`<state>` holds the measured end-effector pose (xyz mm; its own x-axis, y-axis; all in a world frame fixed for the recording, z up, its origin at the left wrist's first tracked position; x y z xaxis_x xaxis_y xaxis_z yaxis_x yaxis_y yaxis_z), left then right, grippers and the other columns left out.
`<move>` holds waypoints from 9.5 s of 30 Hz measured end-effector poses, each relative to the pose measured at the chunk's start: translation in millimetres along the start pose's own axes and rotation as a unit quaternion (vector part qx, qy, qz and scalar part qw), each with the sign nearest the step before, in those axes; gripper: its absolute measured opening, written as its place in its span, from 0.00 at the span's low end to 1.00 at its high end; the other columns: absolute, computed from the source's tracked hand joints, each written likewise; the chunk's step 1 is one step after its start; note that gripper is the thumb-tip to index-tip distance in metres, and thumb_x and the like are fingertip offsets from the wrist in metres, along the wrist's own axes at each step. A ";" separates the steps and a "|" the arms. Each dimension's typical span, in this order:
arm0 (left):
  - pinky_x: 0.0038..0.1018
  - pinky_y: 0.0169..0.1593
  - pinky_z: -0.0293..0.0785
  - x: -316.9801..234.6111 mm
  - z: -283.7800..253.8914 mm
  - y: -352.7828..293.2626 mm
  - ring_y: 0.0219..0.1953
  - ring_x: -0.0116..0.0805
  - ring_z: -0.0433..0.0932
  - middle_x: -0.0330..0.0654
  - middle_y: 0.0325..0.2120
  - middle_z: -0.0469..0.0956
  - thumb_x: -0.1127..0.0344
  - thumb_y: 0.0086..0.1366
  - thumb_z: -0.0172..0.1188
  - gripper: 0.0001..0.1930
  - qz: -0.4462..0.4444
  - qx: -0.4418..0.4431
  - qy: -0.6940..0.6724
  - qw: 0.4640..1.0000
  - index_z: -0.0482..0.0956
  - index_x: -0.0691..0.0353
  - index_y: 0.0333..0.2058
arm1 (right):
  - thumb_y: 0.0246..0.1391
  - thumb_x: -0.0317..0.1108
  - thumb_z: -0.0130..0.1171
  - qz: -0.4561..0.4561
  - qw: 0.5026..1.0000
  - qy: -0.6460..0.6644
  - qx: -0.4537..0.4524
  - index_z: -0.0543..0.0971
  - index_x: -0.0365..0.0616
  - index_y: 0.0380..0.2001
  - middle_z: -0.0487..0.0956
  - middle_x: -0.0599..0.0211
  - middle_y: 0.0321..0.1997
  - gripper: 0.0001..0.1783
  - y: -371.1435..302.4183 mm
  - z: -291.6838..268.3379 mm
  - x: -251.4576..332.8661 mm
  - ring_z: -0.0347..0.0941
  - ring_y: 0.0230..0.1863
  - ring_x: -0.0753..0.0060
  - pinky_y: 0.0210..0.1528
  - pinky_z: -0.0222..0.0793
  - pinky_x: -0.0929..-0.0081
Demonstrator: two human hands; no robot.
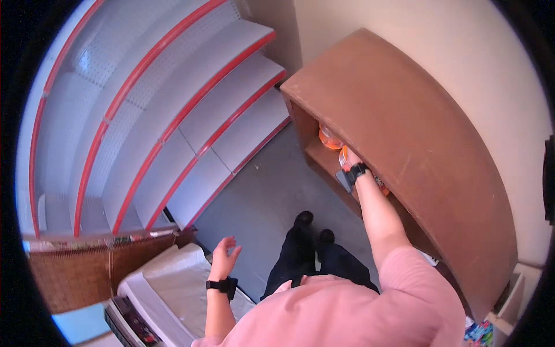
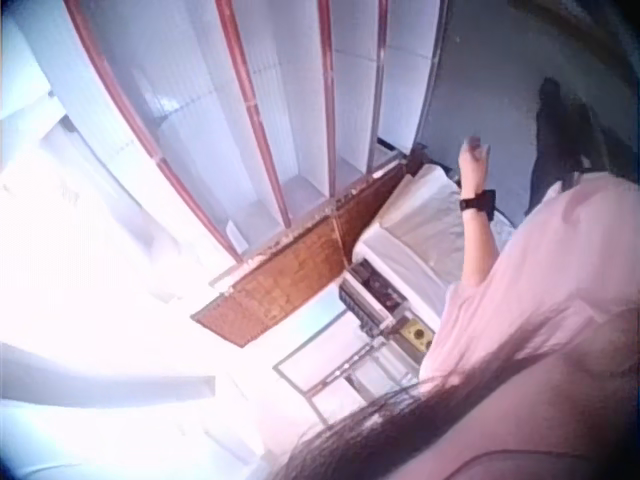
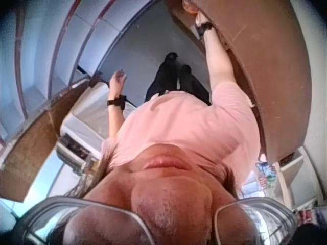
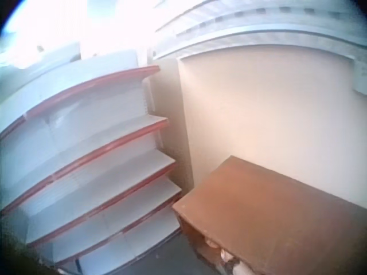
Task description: The person restocks wooden shelves in a small shop by moving stacks of instant noodle cups from a lower shelf to upper shelves. They handle red, purple, and orange noodle cups, placing them in neat rows. The person also briefly handles small boxes on a top shelf before focusing on the noodle cups.
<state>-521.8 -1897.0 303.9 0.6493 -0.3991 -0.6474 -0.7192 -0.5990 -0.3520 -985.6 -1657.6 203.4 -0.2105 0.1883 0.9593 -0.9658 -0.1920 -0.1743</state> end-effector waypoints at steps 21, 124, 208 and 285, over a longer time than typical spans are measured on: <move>0.34 0.62 0.58 -240.8 -4.4 86.7 0.61 0.42 0.60 0.52 0.59 0.59 0.38 0.59 0.51 0.45 0.019 0.658 -0.383 0.648 0.52 0.70 0.61 | 0.64 0.37 0.43 0.139 0.886 -0.091 0.432 0.72 0.38 0.28 0.71 0.73 0.17 0.16 -264.5 130.3 129.5 0.66 0.18 0.86 0.20 0.63 0.83; 0.35 0.65 0.50 -308.3 367.9 -858.2 0.65 0.38 0.52 0.47 0.63 0.54 0.59 0.66 0.51 0.29 0.036 0.879 0.413 -0.235 0.56 0.64 0.61 | 0.58 0.47 0.47 -0.177 0.535 0.279 -0.778 0.69 0.42 0.51 0.78 0.58 0.43 0.24 -1245.7 -344.7 193.1 0.80 0.31 0.60 0.28 0.80 0.68; 0.32 0.62 0.57 -593.6 889.1 -1444.7 0.62 0.37 0.60 0.48 0.60 0.59 0.59 0.64 0.53 0.31 0.108 0.651 -0.264 0.704 0.55 0.65 0.61 | 0.43 0.58 0.63 -0.145 0.620 -0.661 -0.398 0.78 0.43 0.37 0.79 0.60 0.31 0.29 -1137.9 -1697.2 1103.9 0.76 0.34 0.66 0.36 0.72 0.67; 0.32 0.65 0.51 -932.3 968.5 -1668.3 0.64 0.31 0.52 0.41 0.61 0.54 0.69 0.37 0.78 0.62 0.585 0.628 -0.231 0.459 0.38 0.61 0.64 | 0.60 0.38 0.49 -0.190 0.972 -0.096 -0.102 0.75 0.45 0.32 0.70 0.83 0.20 0.10 -1333.2 -1652.3 797.7 0.59 0.17 0.93 0.16 0.49 0.90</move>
<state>-166.9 146.8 840.1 -0.2754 0.4255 -0.8621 -0.2735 0.8250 0.4945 -116.0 340.0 833.7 0.1803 0.0223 0.9834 -0.9824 0.0547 0.1788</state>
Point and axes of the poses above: each hand's wrist, its own y-axis towards the middle knuckle, its own z-axis out of the palm, x = y × z, the point moved 7 cm from there along y, towards the middle knuckle
